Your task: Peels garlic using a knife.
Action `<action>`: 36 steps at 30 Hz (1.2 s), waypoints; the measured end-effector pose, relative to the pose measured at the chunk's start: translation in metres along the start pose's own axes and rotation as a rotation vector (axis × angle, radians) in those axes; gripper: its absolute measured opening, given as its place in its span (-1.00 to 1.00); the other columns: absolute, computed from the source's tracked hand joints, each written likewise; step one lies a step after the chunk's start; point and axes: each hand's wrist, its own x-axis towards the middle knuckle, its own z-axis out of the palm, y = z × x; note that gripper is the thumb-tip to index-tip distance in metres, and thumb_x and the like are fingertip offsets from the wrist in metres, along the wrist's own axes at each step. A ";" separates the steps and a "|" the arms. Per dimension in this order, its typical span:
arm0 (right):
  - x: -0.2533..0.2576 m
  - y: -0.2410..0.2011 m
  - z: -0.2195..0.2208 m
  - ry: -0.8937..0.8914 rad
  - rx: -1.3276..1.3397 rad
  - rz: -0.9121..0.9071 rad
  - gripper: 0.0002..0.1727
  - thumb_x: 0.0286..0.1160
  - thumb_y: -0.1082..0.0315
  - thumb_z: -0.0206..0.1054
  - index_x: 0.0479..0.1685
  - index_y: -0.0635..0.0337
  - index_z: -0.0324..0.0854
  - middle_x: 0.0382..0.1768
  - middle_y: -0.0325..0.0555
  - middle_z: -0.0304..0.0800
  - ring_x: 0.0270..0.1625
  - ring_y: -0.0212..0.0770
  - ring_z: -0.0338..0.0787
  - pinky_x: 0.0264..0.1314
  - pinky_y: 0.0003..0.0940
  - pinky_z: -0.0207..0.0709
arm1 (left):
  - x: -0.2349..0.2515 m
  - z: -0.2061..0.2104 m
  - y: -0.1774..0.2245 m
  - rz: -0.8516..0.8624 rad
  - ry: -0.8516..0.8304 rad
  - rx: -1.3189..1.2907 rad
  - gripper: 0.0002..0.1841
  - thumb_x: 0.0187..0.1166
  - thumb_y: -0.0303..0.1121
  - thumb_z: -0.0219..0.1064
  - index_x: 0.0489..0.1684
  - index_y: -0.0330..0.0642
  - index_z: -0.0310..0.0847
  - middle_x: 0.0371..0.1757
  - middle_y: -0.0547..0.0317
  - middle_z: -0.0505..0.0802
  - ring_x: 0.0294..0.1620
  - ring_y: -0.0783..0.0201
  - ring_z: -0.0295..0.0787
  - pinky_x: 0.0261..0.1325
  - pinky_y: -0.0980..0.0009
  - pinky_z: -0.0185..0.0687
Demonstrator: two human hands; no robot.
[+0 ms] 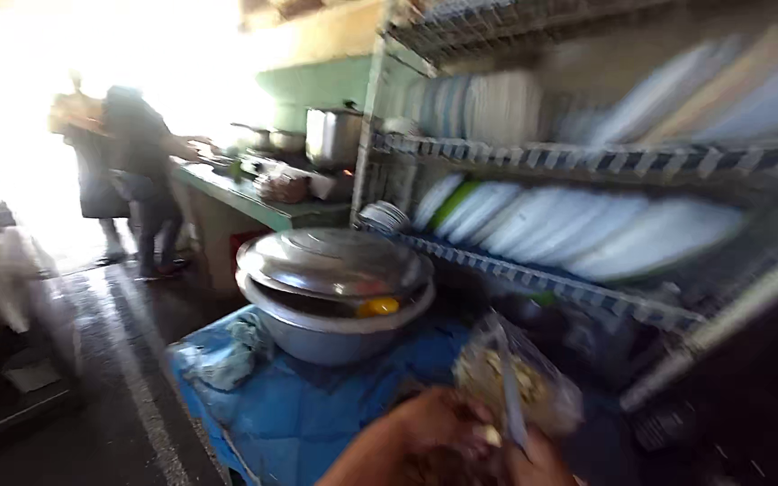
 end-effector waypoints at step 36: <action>-0.008 -0.026 -0.008 -0.167 -0.049 0.325 -0.53 0.78 0.44 0.00 0.62 0.15 0.08 -0.28 -0.05 0.73 -0.53 -0.24 0.68 -0.43 -0.32 0.61 | 0.011 0.010 -0.010 -0.220 0.180 -0.141 -0.81 0.61 -0.60 0.33 0.10 -0.41 0.58 -0.11 0.01 0.81 -0.20 0.27 0.85 -0.02 0.42 0.82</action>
